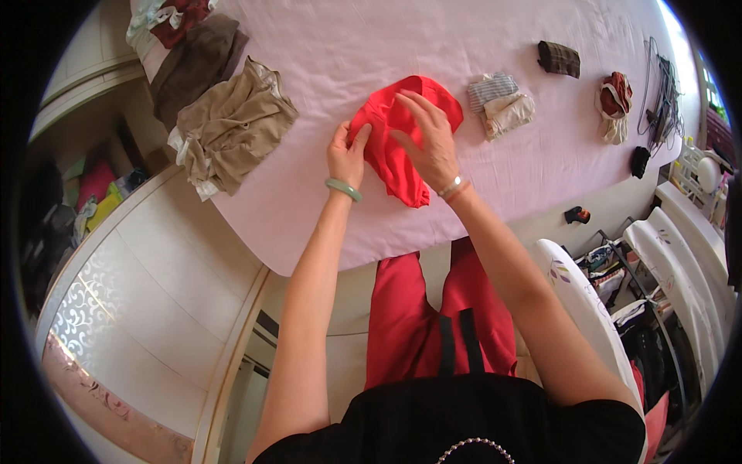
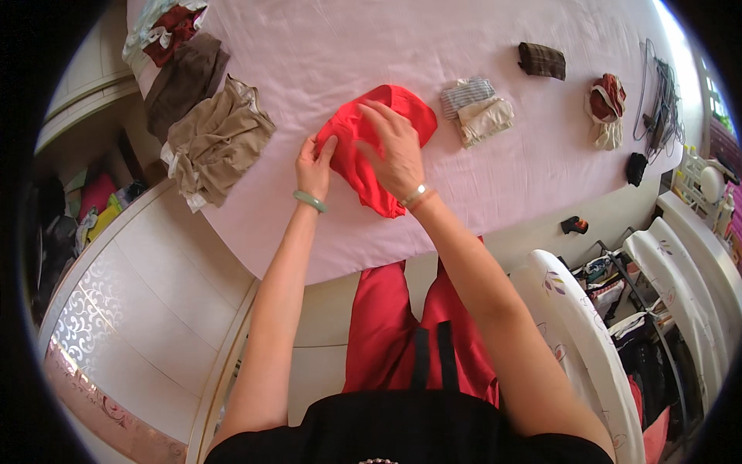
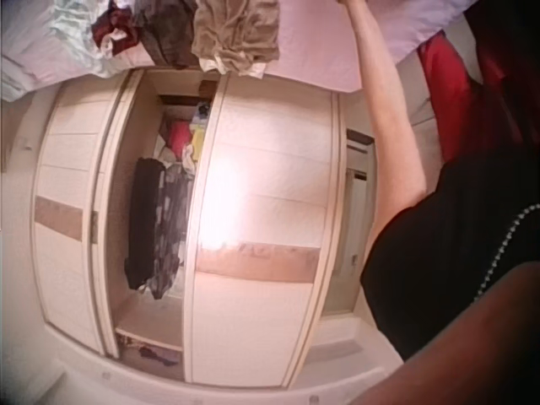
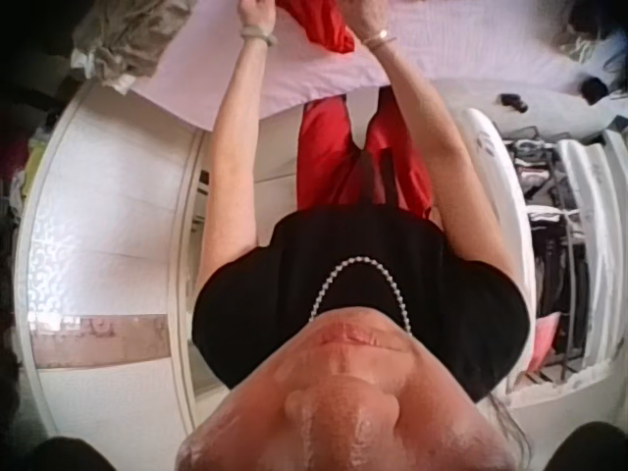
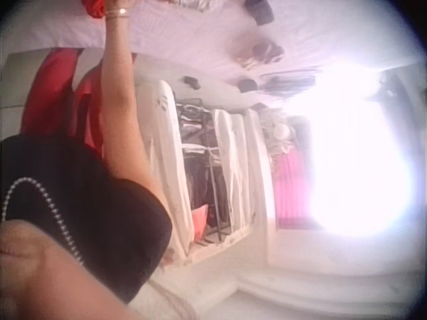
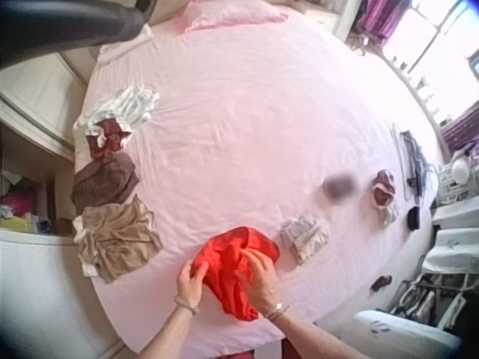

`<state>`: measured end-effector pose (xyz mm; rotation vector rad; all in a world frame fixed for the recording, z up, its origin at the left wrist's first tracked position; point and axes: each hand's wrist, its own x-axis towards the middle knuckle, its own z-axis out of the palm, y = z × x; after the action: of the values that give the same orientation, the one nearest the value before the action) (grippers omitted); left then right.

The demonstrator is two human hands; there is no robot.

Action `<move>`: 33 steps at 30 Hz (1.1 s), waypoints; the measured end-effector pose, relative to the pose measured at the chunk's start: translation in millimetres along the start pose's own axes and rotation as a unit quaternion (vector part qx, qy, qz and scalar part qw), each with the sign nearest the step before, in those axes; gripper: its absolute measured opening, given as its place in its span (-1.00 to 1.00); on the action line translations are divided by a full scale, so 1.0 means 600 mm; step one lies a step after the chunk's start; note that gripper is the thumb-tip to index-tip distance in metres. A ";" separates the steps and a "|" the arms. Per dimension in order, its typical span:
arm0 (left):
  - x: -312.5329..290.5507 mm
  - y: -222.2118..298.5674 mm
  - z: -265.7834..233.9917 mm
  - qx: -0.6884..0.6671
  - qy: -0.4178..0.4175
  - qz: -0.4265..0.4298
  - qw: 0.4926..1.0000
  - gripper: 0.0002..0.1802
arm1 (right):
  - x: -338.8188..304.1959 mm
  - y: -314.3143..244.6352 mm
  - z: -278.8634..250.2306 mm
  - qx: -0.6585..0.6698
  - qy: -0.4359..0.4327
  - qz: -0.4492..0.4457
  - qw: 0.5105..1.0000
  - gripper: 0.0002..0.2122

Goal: The person folds various pieces of clothing, including underwear and socks, on a bed. They handle each item individually, smoothing and folding them into compact shapes. The folded items are then placed into a pink storage organizer with multiple compartments.

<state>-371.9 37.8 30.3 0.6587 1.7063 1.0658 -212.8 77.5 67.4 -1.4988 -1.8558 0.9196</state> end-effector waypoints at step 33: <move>-0.213 0.032 0.511 -0.090 -0.170 -0.325 0.926 -0.32 | -0.073 0.375 -0.570 0.189 0.220 0.268 0.919 -0.80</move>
<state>-41.3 50.5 63.4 0.1169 1.3504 0.5798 196.3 117.3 90.2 -1.8027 -0.8966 1.0020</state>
